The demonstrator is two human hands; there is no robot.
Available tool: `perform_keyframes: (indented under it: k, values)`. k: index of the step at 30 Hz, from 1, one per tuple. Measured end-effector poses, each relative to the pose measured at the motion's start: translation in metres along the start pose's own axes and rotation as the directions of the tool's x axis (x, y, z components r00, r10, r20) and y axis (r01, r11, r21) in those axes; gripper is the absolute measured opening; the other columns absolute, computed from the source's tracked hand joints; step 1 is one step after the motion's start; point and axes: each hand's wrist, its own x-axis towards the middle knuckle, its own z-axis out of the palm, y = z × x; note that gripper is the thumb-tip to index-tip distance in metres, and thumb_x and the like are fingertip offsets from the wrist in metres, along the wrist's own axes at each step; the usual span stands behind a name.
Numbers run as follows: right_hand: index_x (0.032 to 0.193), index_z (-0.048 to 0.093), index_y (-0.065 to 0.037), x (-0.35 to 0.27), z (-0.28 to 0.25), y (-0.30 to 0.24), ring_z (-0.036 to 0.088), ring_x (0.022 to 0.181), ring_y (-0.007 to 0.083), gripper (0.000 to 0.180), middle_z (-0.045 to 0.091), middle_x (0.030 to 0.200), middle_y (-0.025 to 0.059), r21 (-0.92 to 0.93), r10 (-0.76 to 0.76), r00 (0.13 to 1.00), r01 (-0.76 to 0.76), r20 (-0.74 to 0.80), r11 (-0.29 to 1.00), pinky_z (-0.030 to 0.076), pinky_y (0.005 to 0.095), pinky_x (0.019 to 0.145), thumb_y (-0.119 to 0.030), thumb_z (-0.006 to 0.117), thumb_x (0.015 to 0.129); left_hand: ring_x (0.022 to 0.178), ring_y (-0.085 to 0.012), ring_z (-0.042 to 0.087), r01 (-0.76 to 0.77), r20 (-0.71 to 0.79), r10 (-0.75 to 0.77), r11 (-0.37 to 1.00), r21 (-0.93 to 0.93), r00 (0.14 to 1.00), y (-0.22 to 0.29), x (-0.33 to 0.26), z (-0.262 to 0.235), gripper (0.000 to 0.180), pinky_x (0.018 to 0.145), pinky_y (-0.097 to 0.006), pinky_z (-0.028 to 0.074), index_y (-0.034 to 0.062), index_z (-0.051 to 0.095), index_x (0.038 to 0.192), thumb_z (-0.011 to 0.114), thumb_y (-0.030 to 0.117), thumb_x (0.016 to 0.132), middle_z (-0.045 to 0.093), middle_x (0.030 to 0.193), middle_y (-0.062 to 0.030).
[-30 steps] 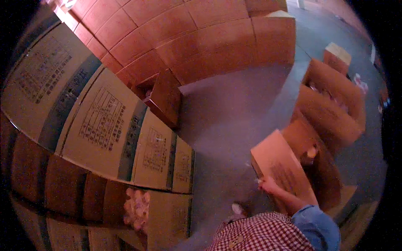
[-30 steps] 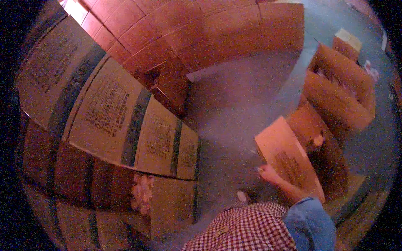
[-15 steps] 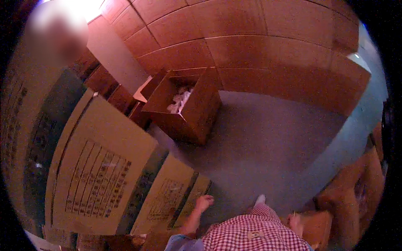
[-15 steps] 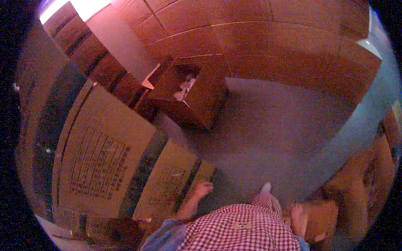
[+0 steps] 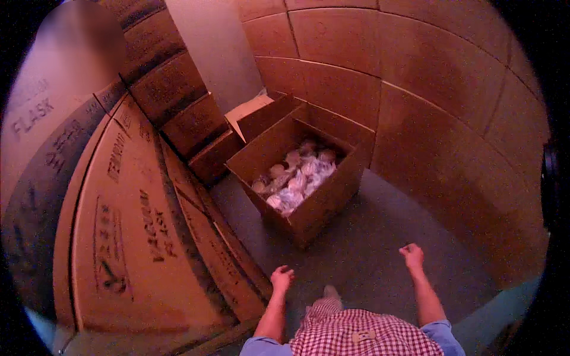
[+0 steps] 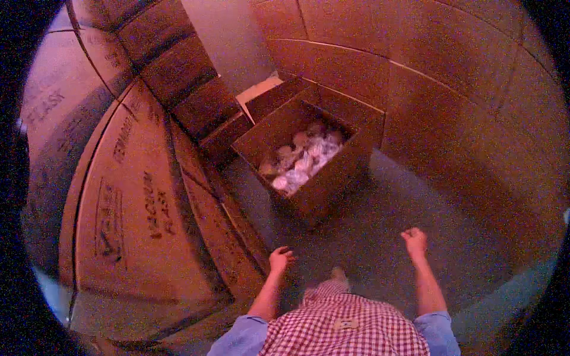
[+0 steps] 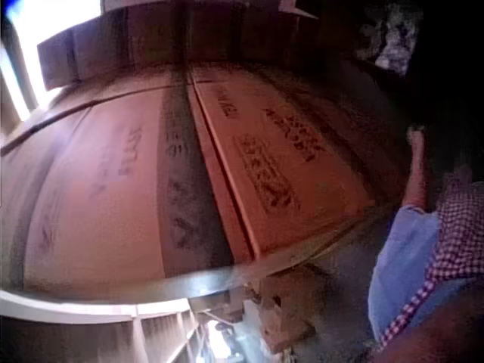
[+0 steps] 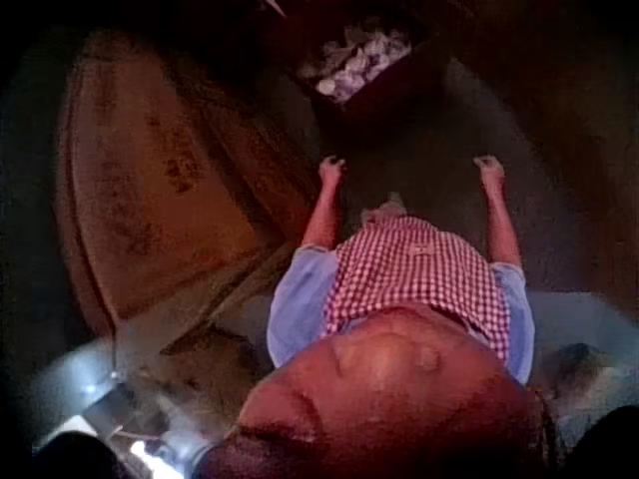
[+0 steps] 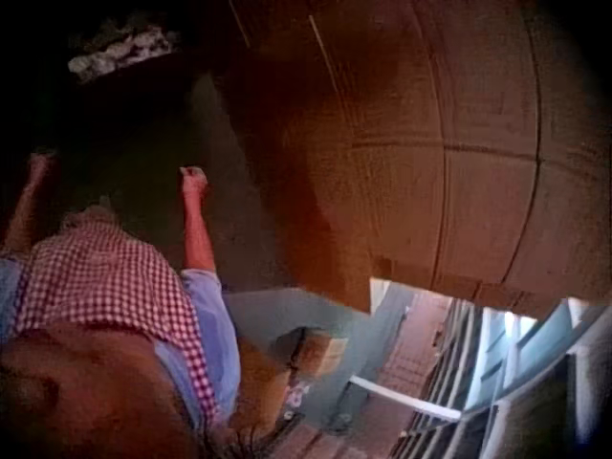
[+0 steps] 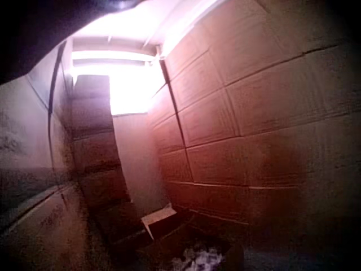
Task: The person picks up cardboard boxes from stacks on the floor and places them onto other stacks within a warehouse.
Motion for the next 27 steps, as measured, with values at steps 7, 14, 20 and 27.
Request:
perform_keyframes:
  k: [7, 14, 20, 27]
  values:
    - [0.087, 0.058, -0.008, 0.208, 0.08, -0.135, 0.057, 0.078, 0.0302, 0.034, 0.06, 0.083, 0.0132, -0.237, -0.119, 0.98, 0.154, 0.157, 0.959, 0.044, 0.0377, 0.068, -0.032, 0.064, 0.064, 0.085, -0.0272, 0.055, 0.051, -0.406, 0.151, 0.894, 0.445, 0.901, 0.13, 0.136, 0.038, 0.056, 0.076, -0.035, 0.042, -0.0015, 0.051, 0.106, 0.069, 0.028, 0.062, 0.058, 0.091, -0.0167]
    - [0.09, 0.056, -0.006, 0.424, 0.218, -0.262, 0.056, 0.082, 0.0305, 0.042, 0.06, 0.085, 0.0147, -0.408, -0.326, 0.881, 0.452, 0.342, 0.793, 0.044, 0.0389, 0.071, -0.037, 0.064, 0.064, 0.096, -0.0318, 0.052, 0.384, -0.516, -0.159, 0.847, 0.367, 0.842, 0.189, 0.234, 0.078, 0.064, 0.08, -0.039, 0.041, 0.0038, 0.048, 0.107, 0.068, 0.042, 0.06, 0.055, 0.102, -0.0177]
    - [0.087, 0.057, -0.002, 0.56, 0.312, -0.267, 0.058, 0.078, 0.03, 0.048, 0.06, 0.082, 0.0162, -0.542, -0.301, 0.748, 0.645, 0.592, 0.539, 0.046, 0.0382, 0.068, -0.042, 0.065, 0.062, 0.081, -0.033, 0.057, 0.51, -0.693, -0.15, 0.787, 0.348, 0.705, 0.153, 0.271, 0.092, 0.031, 0.069, -0.04, 0.046, 0.0036, 0.059, 0.088, 0.063, 0.022, 0.063, 0.059, 0.087, -0.0175]
    - [0.085, 0.058, -0.001, 0.577, 0.322, -0.247, 0.054, 0.085, 0.0356, 0.034, 0.057, 0.088, 0.0195, -0.488, -0.167, 0.686, 0.646, 0.708, 0.586, 0.043, 0.0415, 0.072, -0.03, 0.054, 0.068, 0.085, -0.0342, 0.054, 0.58, -0.732, -0.138, 0.713, 0.395, 0.667, 0.174, 0.248, 0.107, 0.022, 0.073, -0.043, 0.044, 0.0104, 0.057, 0.09, 0.048, 0.018, 0.072, 0.058, 0.09, -0.0143]
